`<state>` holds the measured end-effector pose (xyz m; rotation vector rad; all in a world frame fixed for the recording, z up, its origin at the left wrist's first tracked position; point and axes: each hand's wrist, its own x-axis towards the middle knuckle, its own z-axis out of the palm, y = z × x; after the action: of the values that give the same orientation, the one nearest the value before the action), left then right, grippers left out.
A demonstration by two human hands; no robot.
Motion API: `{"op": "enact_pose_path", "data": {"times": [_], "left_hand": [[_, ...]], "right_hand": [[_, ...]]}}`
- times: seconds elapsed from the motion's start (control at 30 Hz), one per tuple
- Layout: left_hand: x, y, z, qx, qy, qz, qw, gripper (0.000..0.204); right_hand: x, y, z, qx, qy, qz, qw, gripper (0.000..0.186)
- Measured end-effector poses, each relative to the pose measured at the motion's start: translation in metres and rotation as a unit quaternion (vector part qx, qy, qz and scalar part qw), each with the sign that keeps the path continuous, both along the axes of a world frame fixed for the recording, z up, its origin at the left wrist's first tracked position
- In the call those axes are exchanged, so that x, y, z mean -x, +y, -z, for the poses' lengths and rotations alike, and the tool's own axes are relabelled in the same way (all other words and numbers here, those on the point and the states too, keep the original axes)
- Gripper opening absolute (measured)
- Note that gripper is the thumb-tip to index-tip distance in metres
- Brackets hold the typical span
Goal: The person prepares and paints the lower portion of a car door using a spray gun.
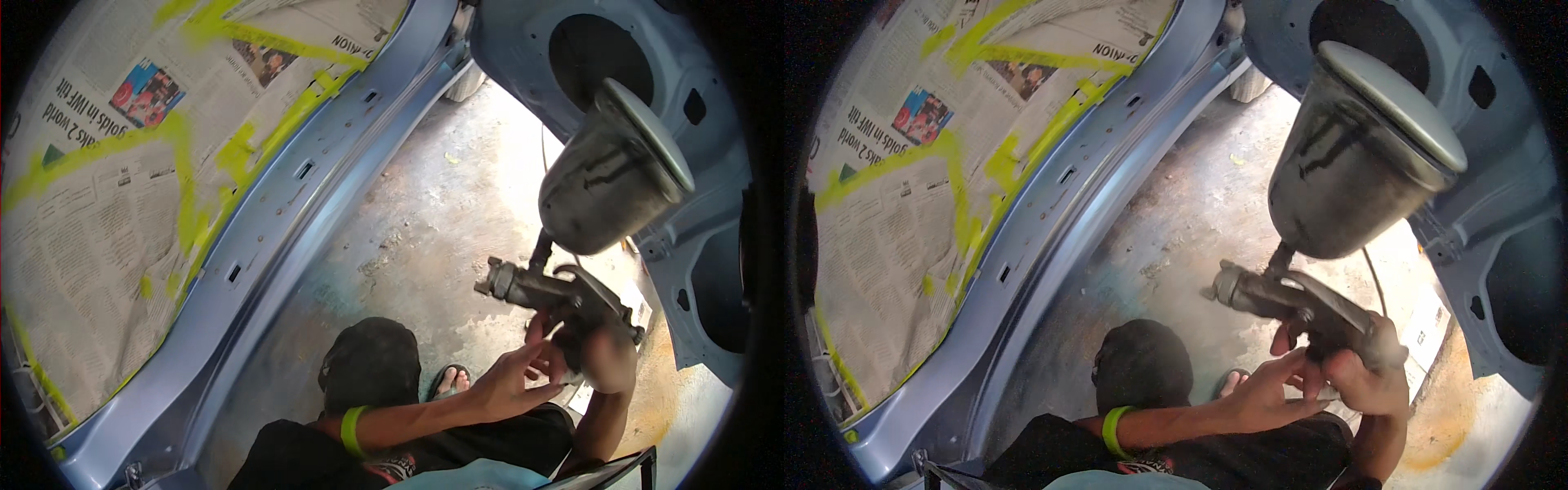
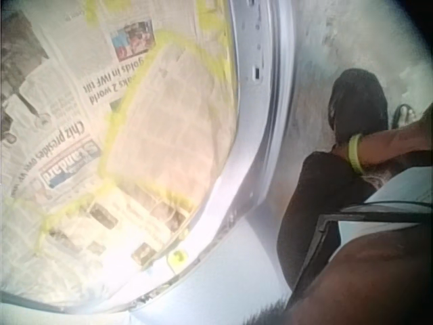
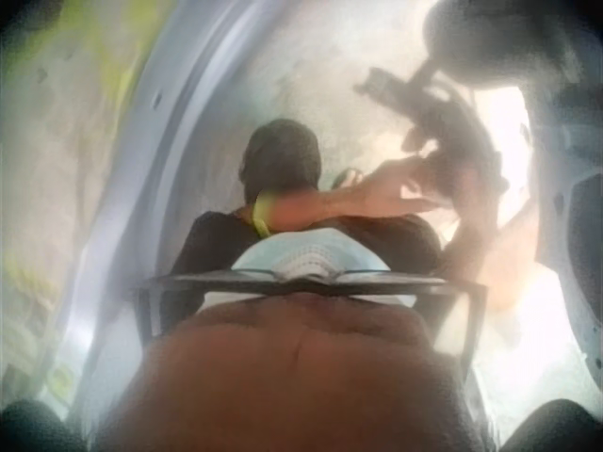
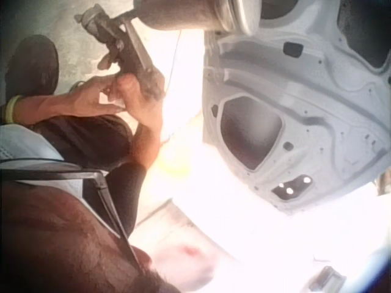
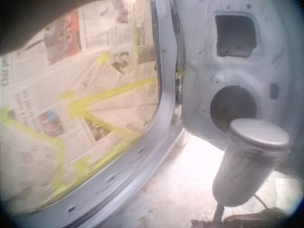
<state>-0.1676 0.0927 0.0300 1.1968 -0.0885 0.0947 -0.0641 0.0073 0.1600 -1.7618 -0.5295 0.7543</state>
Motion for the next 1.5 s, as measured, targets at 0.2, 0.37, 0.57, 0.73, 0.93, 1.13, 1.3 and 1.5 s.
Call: {"op": "enact_pose_path", "data": {"times": [0.2, 0.37, 0.57, 0.73, 0.93, 1.13, 1.3, 1.5], "left_hand": [[0.012, 0.009, 0.010, -0.258, 0.042, 0.177, 0.949, 0.046], [0.013, 0.007, 0.012, -0.259, 0.026, 0.178, 0.949, 0.047], [0.012, 0.012, 0.009, -0.256, 0.022, 0.181, 0.949, 0.046], [0.013, 0.009, 0.009, -0.254, 0.002, 0.169, 0.952, 0.045], [0.015, 0.010, 0.005, -0.270, 0.003, 0.179, 0.946, 0.045], [0.017, 0.015, -0.001, -0.281, 0.001, 0.188, 0.941, 0.038], [0.026, 0.014, -0.009, -0.309, -0.015, 0.390, 0.867, 0.028], [0.037, 0.021, 0.009, -0.352, -0.038, 0.387, 0.852, 0.033]], "right_hand": [[-0.033, 0.032, 0.000, -0.019, -0.099, 0.109, 0.989, 0.058], [-0.053, 0.036, -0.001, 0.007, -0.191, 0.213, 0.958, 0.043], [-0.046, 0.049, -0.006, -0.013, -0.171, 0.178, 0.969, 0.042], [-0.057, 0.061, -0.005, 0.025, -0.140, 0.177, 0.974, 0.038], [-0.058, 0.084, 0.013, 0.022, -0.229, 0.219, 0.948, 0.032], [-0.044, 0.106, 0.025, 0.011, -0.228, 0.198, 0.953, 0.032], [-0.038, 0.125, 0.028, -0.007, -0.199, 0.232, 0.952, 0.033], [-0.029, 0.137, 0.042, -0.035, -0.208, 0.272, 0.939, 0.032]]}}
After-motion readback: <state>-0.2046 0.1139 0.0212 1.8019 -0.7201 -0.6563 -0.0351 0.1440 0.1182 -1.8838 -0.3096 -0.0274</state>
